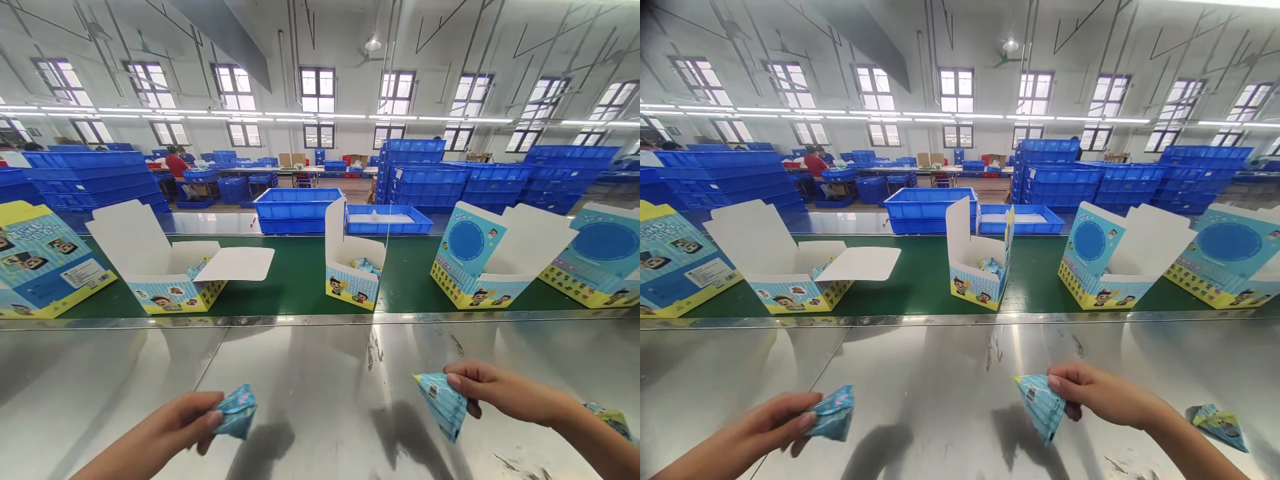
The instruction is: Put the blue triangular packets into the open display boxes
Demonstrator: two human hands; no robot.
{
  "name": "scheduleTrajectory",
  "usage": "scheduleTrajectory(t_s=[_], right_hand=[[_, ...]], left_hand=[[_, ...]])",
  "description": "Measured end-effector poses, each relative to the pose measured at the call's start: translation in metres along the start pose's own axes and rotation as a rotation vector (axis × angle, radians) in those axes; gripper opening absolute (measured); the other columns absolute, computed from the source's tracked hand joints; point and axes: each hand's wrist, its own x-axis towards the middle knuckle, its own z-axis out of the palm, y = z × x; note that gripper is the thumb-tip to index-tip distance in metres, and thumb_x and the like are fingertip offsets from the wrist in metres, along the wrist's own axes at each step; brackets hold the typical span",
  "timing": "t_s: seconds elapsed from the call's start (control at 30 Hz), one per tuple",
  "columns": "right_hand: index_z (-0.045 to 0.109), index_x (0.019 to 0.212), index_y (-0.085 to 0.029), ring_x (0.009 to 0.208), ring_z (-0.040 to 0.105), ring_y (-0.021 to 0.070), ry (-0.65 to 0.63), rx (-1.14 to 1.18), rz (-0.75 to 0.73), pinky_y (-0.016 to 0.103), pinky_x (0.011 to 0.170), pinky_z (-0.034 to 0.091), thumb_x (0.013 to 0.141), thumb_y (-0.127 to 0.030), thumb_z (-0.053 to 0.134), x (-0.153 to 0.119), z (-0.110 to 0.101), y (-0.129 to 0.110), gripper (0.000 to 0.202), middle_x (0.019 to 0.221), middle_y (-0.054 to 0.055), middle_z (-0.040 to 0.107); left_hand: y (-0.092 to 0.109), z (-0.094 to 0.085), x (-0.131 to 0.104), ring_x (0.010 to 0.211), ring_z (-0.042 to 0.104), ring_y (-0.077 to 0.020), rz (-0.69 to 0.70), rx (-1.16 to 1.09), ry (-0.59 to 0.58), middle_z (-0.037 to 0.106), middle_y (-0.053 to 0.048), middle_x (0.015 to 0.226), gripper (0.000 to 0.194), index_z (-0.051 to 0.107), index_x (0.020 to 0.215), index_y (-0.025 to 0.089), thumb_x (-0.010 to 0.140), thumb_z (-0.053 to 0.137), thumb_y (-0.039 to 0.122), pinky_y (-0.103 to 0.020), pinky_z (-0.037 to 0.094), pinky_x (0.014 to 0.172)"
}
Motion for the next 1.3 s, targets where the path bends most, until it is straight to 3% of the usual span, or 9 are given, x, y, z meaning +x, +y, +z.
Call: scheduleTrajectory(t_s=[0.17,0.4,0.47,0.63,0.77,0.93,1.07,1.2,1.3], right_hand=[[0.051,0.077,-0.018,0.073,0.05,0.0159,0.047,-0.095,-0.131,0.028,0.071,0.042,0.101,-0.072,0.049,0.002,0.021,-0.06,0.06,0.077,0.001,0.048],[0.058,0.081,-0.015,0.071,0.052,0.014,-0.108,0.145,-0.164,0.024,0.067,0.042,0.098,-0.071,0.057,0.019,0.022,-0.011,0.059,0.074,0.001,0.048],[0.059,0.082,-0.015,0.071,0.052,0.0141,-0.104,0.192,-0.153,0.025,0.069,0.043,0.098,-0.07,0.058,0.017,0.018,0.0,0.058,0.075,0.001,0.048],[0.057,0.082,-0.016,0.074,0.052,0.015,-0.085,0.18,-0.089,0.026,0.072,0.045,0.096,-0.075,0.057,0.013,0.008,0.007,0.061,0.077,0.001,0.048],[0.054,0.078,-0.017,0.077,0.054,0.018,-0.035,0.027,0.047,0.027,0.073,0.045,0.091,-0.082,0.057,0.012,0.004,0.015,0.066,0.077,0.002,0.05],[0.056,0.085,-0.017,0.084,0.057,0.0206,-0.024,0.025,0.118,0.029,0.079,0.046,0.09,-0.087,0.05,0.004,-0.007,0.032,0.071,0.085,0.004,0.052],[0.055,0.081,-0.018,0.082,0.055,0.02,-0.032,0.011,0.143,0.028,0.075,0.046,0.087,-0.087,0.055,-0.003,-0.015,0.038,0.069,0.082,0.003,0.052],[0.056,0.079,-0.018,0.081,0.055,0.0195,0.008,-0.041,0.171,0.026,0.074,0.045,0.09,-0.079,0.058,-0.009,-0.018,0.041,0.062,0.08,0.003,0.056],[0.055,0.079,-0.018,0.08,0.057,0.0188,0.003,-0.083,0.194,0.025,0.07,0.043,0.093,-0.068,0.059,-0.011,-0.022,0.048,0.052,0.08,0.003,0.058]], left_hand=[[0.062,0.038,0.068,0.074,0.045,-0.0175,0.062,-0.324,-0.141,0.047,0.001,0.077,0.059,0.056,0.082,0.019,0.098,0.048,0.074,-0.028,0.035,0.07],[0.084,0.094,0.093,0.073,0.044,-0.0181,0.156,-0.573,-0.361,0.045,0.0,0.074,0.063,0.05,0.076,0.018,0.092,0.055,0.08,-0.029,0.032,0.069],[0.085,0.103,0.095,0.076,0.046,-0.019,0.126,-0.495,-0.33,0.046,-0.001,0.078,0.061,0.052,0.077,0.018,0.093,0.054,0.077,-0.029,0.033,0.071],[0.086,0.114,0.103,0.075,0.046,-0.0194,0.12,-0.566,-0.37,0.047,-0.001,0.077,0.063,0.051,0.076,0.018,0.091,0.056,0.079,-0.03,0.033,0.07],[0.082,0.122,0.115,0.079,0.045,-0.0198,0.129,-0.5,-0.177,0.046,-0.001,0.078,0.062,0.051,0.075,0.018,0.095,0.053,0.076,-0.03,0.032,0.073],[0.086,0.131,0.123,0.072,0.038,-0.0158,0.148,-0.66,-0.276,0.041,0.001,0.074,0.061,0.051,0.074,0.018,0.09,0.064,0.075,-0.029,0.025,0.066],[0.095,0.133,0.126,0.064,0.048,-0.0173,0.098,-0.873,-0.409,0.05,-0.001,0.067,0.07,0.053,0.073,0.019,0.07,0.076,0.085,-0.028,0.031,0.062],[0.102,0.135,0.128,0.064,0.04,-0.0133,0.123,-0.753,-0.348,0.045,0.001,0.066,0.063,0.054,0.07,0.017,0.079,0.076,0.076,-0.027,0.025,0.06],[0.109,0.138,0.127,0.062,0.04,-0.0139,0.081,-0.818,-0.412,0.046,0.002,0.065,0.067,0.053,0.071,0.019,0.071,0.077,0.082,-0.027,0.027,0.06]])
